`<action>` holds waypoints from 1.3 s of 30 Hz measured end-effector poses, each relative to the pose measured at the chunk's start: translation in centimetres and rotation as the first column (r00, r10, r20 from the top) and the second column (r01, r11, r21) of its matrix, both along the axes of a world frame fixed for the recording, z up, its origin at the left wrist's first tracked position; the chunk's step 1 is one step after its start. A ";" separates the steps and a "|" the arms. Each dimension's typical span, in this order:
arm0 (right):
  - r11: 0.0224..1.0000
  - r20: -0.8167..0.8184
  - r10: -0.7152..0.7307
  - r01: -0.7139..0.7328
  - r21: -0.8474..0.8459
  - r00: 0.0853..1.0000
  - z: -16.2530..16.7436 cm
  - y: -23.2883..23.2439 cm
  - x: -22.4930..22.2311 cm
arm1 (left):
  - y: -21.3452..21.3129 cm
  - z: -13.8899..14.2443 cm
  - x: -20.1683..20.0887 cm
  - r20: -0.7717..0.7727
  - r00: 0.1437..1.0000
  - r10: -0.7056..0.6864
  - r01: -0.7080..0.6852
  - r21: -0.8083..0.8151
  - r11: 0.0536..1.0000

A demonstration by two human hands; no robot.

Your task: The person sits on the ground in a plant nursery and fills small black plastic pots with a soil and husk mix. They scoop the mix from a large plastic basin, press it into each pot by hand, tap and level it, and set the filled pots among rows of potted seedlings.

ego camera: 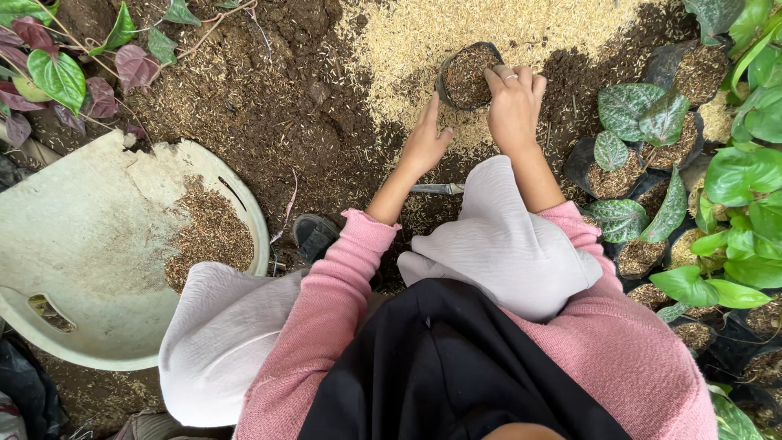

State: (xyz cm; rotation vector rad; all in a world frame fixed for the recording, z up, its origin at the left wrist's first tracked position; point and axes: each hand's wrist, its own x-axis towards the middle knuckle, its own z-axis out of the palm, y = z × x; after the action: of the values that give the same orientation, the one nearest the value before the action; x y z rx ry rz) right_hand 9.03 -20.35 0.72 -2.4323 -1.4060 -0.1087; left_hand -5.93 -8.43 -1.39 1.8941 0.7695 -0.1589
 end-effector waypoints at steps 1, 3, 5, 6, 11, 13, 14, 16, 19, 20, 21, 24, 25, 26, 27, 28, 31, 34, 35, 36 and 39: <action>1.000 0.008 0.001 -0.001 -0.006 1.000 -0.2 0.3 -0.1 | 0.0 0.0 0.1 0.001 1.000 0.001 -0.001 0.002 1.000; 1.000 0.003 0.020 -0.020 -0.016 1.000 -0.6 1.0 -0.3 | -0.1 -0.1 0.1 -0.018 1.000 -0.001 0.001 0.000 1.000; 0.998 -0.025 0.054 -0.054 -0.025 0.998 -0.9 1.7 -0.6 | -0.3 -0.1 0.1 -0.005 1.000 0.002 -0.002 0.011 1.000; 0.996 -0.036 0.083 -0.084 -0.030 0.996 -1.0 2.0 -0.7 | -0.3 -0.1 0.1 0.018 1.000 0.005 -0.006 0.023 1.000; 0.997 -0.078 0.069 -0.071 -0.027 0.995 -0.8 2.3 -1.6 | -0.3 0.0 0.1 0.027 1.000 0.003 -0.004 0.046 0.999; 0.997 -0.127 0.072 -0.077 -0.029 0.989 -0.6 2.0 -1.9 | -0.3 0.3 0.1 0.020 1.000 0.008 -0.009 0.034 0.999; 0.996 -0.148 0.074 -0.080 -0.030 0.986 -0.5 1.8 -2.1 | -0.3 0.5 0.2 0.013 1.000 0.000 -0.001 0.034 0.999; 0.998 -0.137 0.057 -0.058 0.000 0.989 -0.6 1.4 -2.2 | -0.2 0.9 0.4 0.001 1.000 -0.009 0.009 0.036 0.999; 1.000 -0.143 -0.014 0.016 0.014 0.990 -1.0 0.8 -2.4 | -0.3 1.4 0.8 -0.046 0.999 -0.016 0.018 0.031 0.999; 0.999 -0.146 -0.046 0.049 0.013 0.988 -1.1 0.7 -2.4 | -0.3 1.5 1.0 -0.081 0.996 -0.024 0.025 0.012 1.000; 0.998 -0.138 -0.063 0.064 0.008 0.988 -1.2 0.6 -2.4 | -0.3 1.4 1.1 -0.114 0.993 -0.032 0.032 -0.009 0.999; 0.994 -0.116 -0.094 0.099 0.035 0.989 -1.2 0.2 -2.1 | -0.3 1.6 1.4 -0.123 0.988 -0.094 0.097 0.015 0.995; 0.992 -0.120 -0.094 0.103 0.069 0.988 -1.0 0.1 -2.0 | -0.2 1.6 1.3 -0.116 0.986 -0.118 0.123 0.039 0.992; 0.989 -0.127 -0.094 0.107 0.099 0.987 -0.8 0.0 -1.9 | 0.1 1.8 1.2 -0.096 0.981 -0.172 0.179 0.075 0.981; 0.988 -0.143 -0.088 0.105 0.112 0.986 -0.5 -0.1 -1.8 | 0.6 2.3 1.3 -0.079 0.971 -0.225 0.233 0.115 0.966; 0.987 -0.157 -0.080 0.101 0.128 0.984 -0.3 -0.1 -1.7 | 1.1 3.0 1.3 -0.063 0.959 -0.277 0.283 0.157 0.946; 0.984 -0.145 -0.048 0.072 0.163 0.988 0.1 -0.1 -1.4 | 3.8 6.0 0.9 -0.274 0.845 -0.460 0.488 0.039 0.872; 0.995 -0.149 -0.052 0.064 0.079 0.988 -0.5 0.3 -1.0 | 7.3 9.1 -2.1 -0.499 0.671 -0.548 0.607 -0.053 0.793; 0.997 -0.156 -0.061 0.067 0.029 0.986 -0.8 0.4 -0.9 | 8.9 9.9 -3.7 -0.489 0.668 -0.561 0.637 -0.016 0.771; 0.996 -0.177 -0.089 0.093 0.014 0.980 -1.2 0.6 -0.8 | 10.5 10.6 -5.6 -0.481 0.661 -0.576 0.665 0.020 0.747; 0.995 -0.160 -0.074 0.085 0.060 0.984 -1.7 0.8 -0.5 | 16.6 12.2 -13.3 -0.423 0.739 -0.524 0.593 0.040 0.804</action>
State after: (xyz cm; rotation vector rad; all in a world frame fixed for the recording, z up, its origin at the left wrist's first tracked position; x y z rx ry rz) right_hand 8.57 -19.60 -1.03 -2.3855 -1.2188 0.0183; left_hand -19.22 8.15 10.82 2.2525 0.4438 -0.9096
